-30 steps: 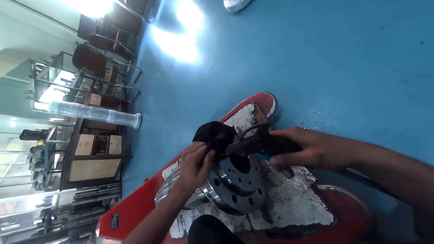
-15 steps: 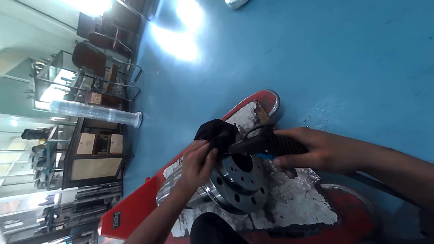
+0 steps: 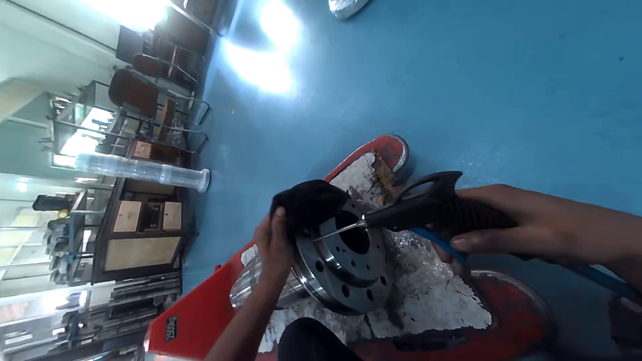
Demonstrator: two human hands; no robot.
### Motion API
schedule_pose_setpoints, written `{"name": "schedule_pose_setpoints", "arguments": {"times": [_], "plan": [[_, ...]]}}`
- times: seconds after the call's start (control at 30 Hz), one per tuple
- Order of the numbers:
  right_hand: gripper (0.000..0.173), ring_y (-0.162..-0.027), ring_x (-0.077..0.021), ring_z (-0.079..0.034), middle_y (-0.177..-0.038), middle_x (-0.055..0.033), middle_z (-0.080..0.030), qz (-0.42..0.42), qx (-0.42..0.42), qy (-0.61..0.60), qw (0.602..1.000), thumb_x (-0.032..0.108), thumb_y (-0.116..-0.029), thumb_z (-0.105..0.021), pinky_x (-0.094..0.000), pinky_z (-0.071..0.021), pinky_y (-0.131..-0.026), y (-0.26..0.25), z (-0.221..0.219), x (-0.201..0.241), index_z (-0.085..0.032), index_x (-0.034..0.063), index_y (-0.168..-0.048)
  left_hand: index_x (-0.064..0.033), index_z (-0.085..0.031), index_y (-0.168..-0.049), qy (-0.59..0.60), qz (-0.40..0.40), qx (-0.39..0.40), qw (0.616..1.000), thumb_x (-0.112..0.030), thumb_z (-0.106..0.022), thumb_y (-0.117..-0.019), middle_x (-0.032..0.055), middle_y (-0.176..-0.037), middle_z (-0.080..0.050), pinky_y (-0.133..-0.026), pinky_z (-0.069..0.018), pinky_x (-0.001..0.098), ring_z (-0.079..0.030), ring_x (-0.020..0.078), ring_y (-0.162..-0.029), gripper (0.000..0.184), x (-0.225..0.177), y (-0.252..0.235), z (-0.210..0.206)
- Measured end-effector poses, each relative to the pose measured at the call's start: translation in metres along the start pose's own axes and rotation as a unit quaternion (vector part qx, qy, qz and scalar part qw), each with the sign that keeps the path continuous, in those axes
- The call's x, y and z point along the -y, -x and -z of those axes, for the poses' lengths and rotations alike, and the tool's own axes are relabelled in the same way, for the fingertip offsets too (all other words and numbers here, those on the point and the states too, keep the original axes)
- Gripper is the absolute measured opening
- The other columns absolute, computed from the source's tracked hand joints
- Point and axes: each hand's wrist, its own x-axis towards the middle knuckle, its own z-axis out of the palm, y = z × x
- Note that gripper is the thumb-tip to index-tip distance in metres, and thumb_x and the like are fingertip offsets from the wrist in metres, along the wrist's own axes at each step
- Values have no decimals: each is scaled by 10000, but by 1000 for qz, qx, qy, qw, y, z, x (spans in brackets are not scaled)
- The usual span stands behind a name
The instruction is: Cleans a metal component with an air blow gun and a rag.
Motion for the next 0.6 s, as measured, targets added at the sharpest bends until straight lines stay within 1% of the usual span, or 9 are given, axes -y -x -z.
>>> {"name": "schedule_pose_setpoints", "arguments": {"times": [0.03, 0.1, 0.17, 0.23, 0.33, 0.37, 0.43, 0.5, 0.6], "plan": [[331, -720, -192, -745, -900, -61, -767, -3, 4, -13, 1000, 411, -910, -703, -274, -625, -619, 4, 2, -4, -673, 152, -1115, -201, -689, -879, 48, 67, -53, 995, -300, -383, -1115, -113, -767, -704, -656, -596, 227, -678, -5, -717, 399, -6, -3, -3], [387, -739, -222, -754, -916, -89, -767, -13, 21, -41, 999, 466, -910, -726, -296, -638, -632, 10, 3, -13, -672, 145, -1120, -172, -659, -1063, 168, 177, -133, 961, -343, -260, -1130, -54, -929, -711, -808, -597, 308, -689, 60, -890, 439, -18, -11, -3], [355, -730, -201, -744, -931, -88, -769, -31, 30, -47, 998, 456, -915, -713, -263, -604, -592, 14, -1, -19, -683, 162, -1113, -185, -599, -1130, 258, 214, -171, 927, -382, -181, -1128, -35, -994, -693, -865, -578, 329, -678, 86, -964, 462, -26, -14, 3], [336, -728, -184, -738, -928, -75, -768, -35, 34, -43, 998, 441, -920, -699, -253, -595, -592, 14, -8, -22, -676, 165, -1110, -204, -629, -1085, 253, 197, -128, 939, -382, -208, -1126, -48, -974, -703, -846, -585, 306, -684, 71, -939, 458, -34, -1, 12], [362, -761, -235, -753, -932, -95, -763, -40, 40, -66, 996, 429, -917, -716, -323, -643, -673, 12, -18, -25, -673, 146, -1140, -288, -725, -903, 86, 78, 49, 992, -494, -454, -1066, -125, -840, -712, -732, -594, 248, -682, -2, -803, 377, -37, 29, 24], [349, -766, -230, -751, -941, -94, -761, -38, 45, -69, 996, 415, -929, -708, -322, -644, -679, 10, -21, -26, -672, 147, -1150, -264, -706, -920, 12, 2, 123, 992, -517, -437, -1072, -127, -829, -691, -708, -588, 216, -668, -25, -786, 400, -35, 34, 25], [296, -755, -176, -740, -927, -58, -760, -40, 54, -59, 996, 373, -945, -684, -279, -625, -663, 5, -29, -26, -655, 158, -1145, -117, -679, -977, -124, -157, 231, 952, -448, -377, -1112, -16, -948, -693, -858, -567, 244, -664, 36, -938, 468, -27, 39, 22], [257, -740, -158, -733, -894, -50, -749, -50, 54, -67, 995, 312, -944, -656, -263, -615, -648, 1, -40, -23, -641, 141, -1135, -100, -678, -931, -215, -253, 219, 918, -386, -388, -1100, 28, -938, -710, -931, -529, 288, -670, 106, -958, 441, -17, 46, 10], [263, -699, -149, -719, -842, -49, -732, -48, 50, -69, 995, 332, -936, -662, -250, -604, -618, 1, -45, -22, -636, 144, -1118, -129, -663, -862, -277, -296, 150, 902, -337, -404, -1061, 11, -829, -686, -848, -516, 273, -653, 116, -826, 387, -12, 50, -6]]}}
